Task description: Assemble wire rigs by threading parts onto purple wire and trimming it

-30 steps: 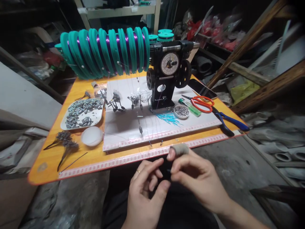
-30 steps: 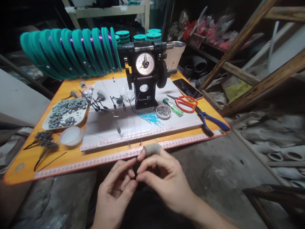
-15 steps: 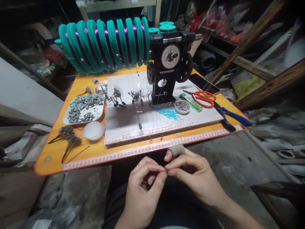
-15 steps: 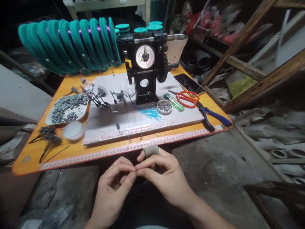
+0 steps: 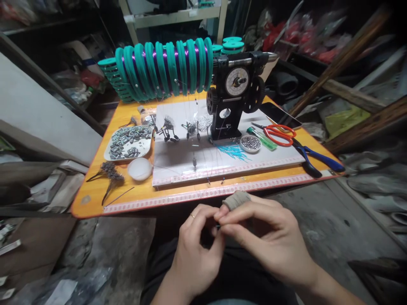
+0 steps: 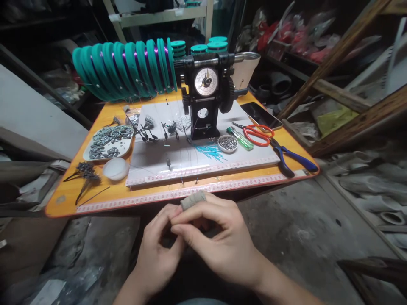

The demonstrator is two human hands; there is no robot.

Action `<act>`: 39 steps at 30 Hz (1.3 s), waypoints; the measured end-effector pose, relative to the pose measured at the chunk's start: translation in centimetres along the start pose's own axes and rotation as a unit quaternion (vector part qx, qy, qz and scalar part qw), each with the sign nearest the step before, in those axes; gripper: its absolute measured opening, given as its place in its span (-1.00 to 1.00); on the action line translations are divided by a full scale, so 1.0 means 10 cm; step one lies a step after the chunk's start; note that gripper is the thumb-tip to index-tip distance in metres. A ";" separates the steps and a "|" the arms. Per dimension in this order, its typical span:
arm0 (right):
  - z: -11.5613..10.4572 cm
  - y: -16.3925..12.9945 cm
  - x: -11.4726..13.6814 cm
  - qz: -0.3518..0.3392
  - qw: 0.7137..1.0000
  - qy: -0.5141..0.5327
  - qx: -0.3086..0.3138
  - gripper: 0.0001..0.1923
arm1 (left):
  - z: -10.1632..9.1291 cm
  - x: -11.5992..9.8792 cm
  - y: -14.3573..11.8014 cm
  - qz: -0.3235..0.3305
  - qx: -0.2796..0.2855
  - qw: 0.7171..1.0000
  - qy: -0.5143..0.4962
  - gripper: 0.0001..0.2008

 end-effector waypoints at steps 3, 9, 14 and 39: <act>-0.02 -0.05 -0.11 0.039 0.999 0.025 -0.015 -0.93 | -0.01 -0.03 -0.11 -0.017 -0.027 0.997 -0.064 -0.68; 0.07 -0.13 -0.36 0.096 0.982 0.163 -0.009 -0.89 | -0.08 0.01 -0.12 -0.066 -0.066 0.984 -0.150 -0.91; 0.20 -0.23 -0.63 0.158 0.900 0.402 -0.063 -0.92 | -0.23 0.02 -0.12 -0.054 -0.133 0.981 -0.134 -0.94; 0.58 -0.32 -0.78 0.254 0.812 0.521 -0.067 -0.85 | -0.25 -0.28 -0.04 0.032 -0.147 0.987 0.054 -0.89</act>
Point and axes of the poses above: each hand's wrist, its own y-axis towards the middle knuckle, its own z-axis out of the palm, x = y × z, the point moved 10 cm from there along y, towards the middle knuckle, and after that the axes turned 9 degrees about x, right-handed, at the moved point
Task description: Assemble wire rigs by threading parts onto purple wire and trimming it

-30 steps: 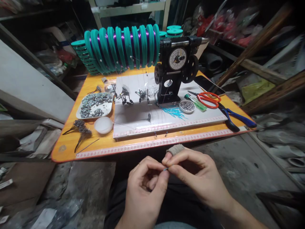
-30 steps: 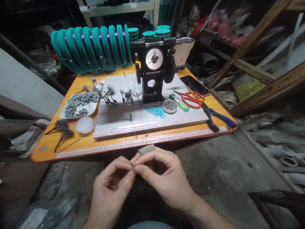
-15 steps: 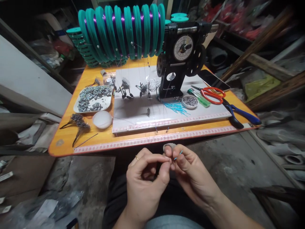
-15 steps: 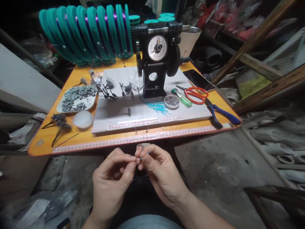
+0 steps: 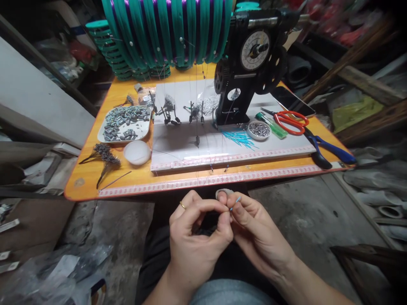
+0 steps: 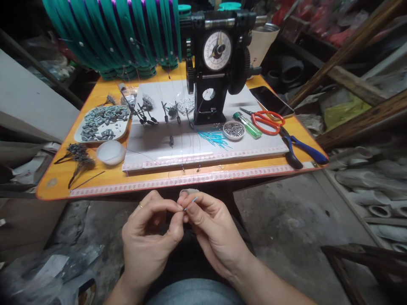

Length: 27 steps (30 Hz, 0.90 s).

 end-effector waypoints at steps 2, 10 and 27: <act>0.01 0.01 0.00 -0.001 1.000 0.000 -0.001 -0.86 | 0.00 0.00 0.00 0.000 0.001 1.000 0.005 -0.89; 0.03 0.01 -0.01 0.001 1.000 -0.004 0.006 -0.88 | -0.02 -0.02 0.00 0.005 -0.004 1.000 0.019 -0.88; -0.04 0.00 0.04 -0.036 0.997 -0.063 -0.013 -0.91 | -0.03 -0.05 0.00 0.022 0.000 0.998 0.057 -0.87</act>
Point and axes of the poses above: each hand's wrist, its own y-axis towards the middle knuckle, its own z-axis out of the palm, x = y × z, the point moved 10 cm from there along y, towards the middle knuckle, and after that the axes turned 9 degrees about x, right-handed, at the moved point
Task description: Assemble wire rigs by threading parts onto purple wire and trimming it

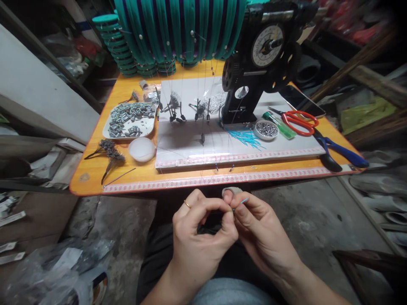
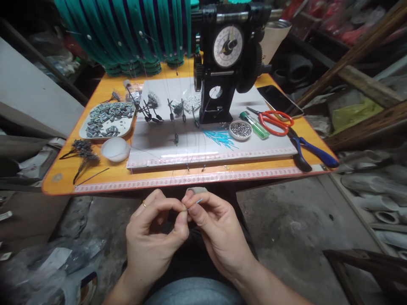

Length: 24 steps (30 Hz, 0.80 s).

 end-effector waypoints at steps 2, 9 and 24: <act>-0.03 0.01 0.02 -0.009 1.000 -0.006 -0.010 -0.92 | -0.01 0.01 -0.02 0.007 -0.012 1.000 -0.007 -0.86; -0.12 0.06 0.05 0.000 0.999 -0.031 -0.010 -0.91 | 0.00 0.00 -0.16 0.089 -0.023 0.994 0.059 -0.62; -0.14 0.08 0.02 -0.004 0.998 -0.058 0.016 -0.94 | -0.01 -0.05 -0.08 0.132 -0.008 0.990 0.055 -0.75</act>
Point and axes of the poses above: each hand's wrist, its own y-axis towards the middle knuckle, its own z-axis out of the palm, x = y × z, the point moved 10 cm from there along y, towards the middle knuckle, and after that the axes turned 9 degrees about x, right-handed, at the moved point
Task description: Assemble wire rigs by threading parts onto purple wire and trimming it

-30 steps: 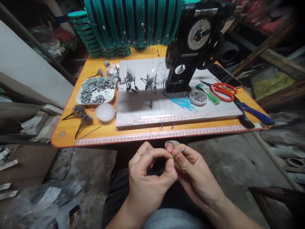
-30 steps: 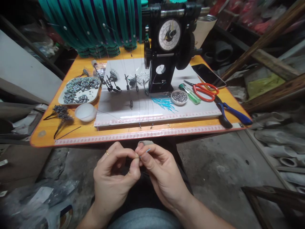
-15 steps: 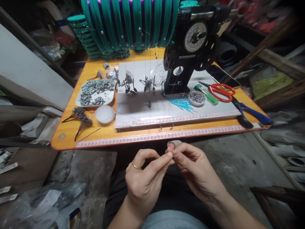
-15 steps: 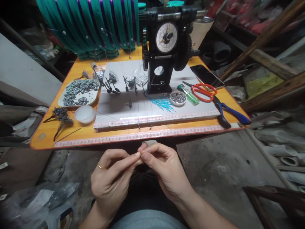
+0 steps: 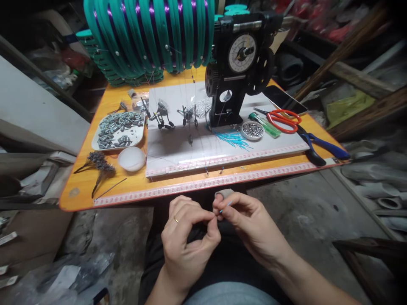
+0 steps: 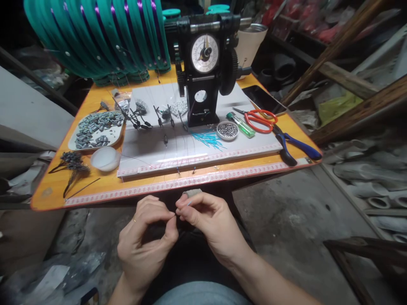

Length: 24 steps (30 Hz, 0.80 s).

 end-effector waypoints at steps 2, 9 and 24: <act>0.01 -0.01 -0.01 -0.003 1.000 -0.007 0.009 -0.95 | 0.01 -0.02 0.00 0.007 0.001 1.000 0.000 -0.75; 0.02 -0.01 0.00 -0.017 0.999 -0.029 0.025 -0.96 | 0.01 -0.02 -0.07 0.035 0.011 0.999 0.024 -0.68; -0.40 0.48 1.97 -0.206 0.509 -0.830 -0.103 -0.83 | 0.07 0.08 -0.04 0.011 0.008 1.000 0.008 -0.81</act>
Point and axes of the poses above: each hand's wrist, its own y-axis towards the middle knuckle, its own z-axis out of the palm, x = y × z, the point moved 10 cm from there along y, towards the middle knuckle, and after that the axes turned 9 degrees about x, right-handed, at the moved point
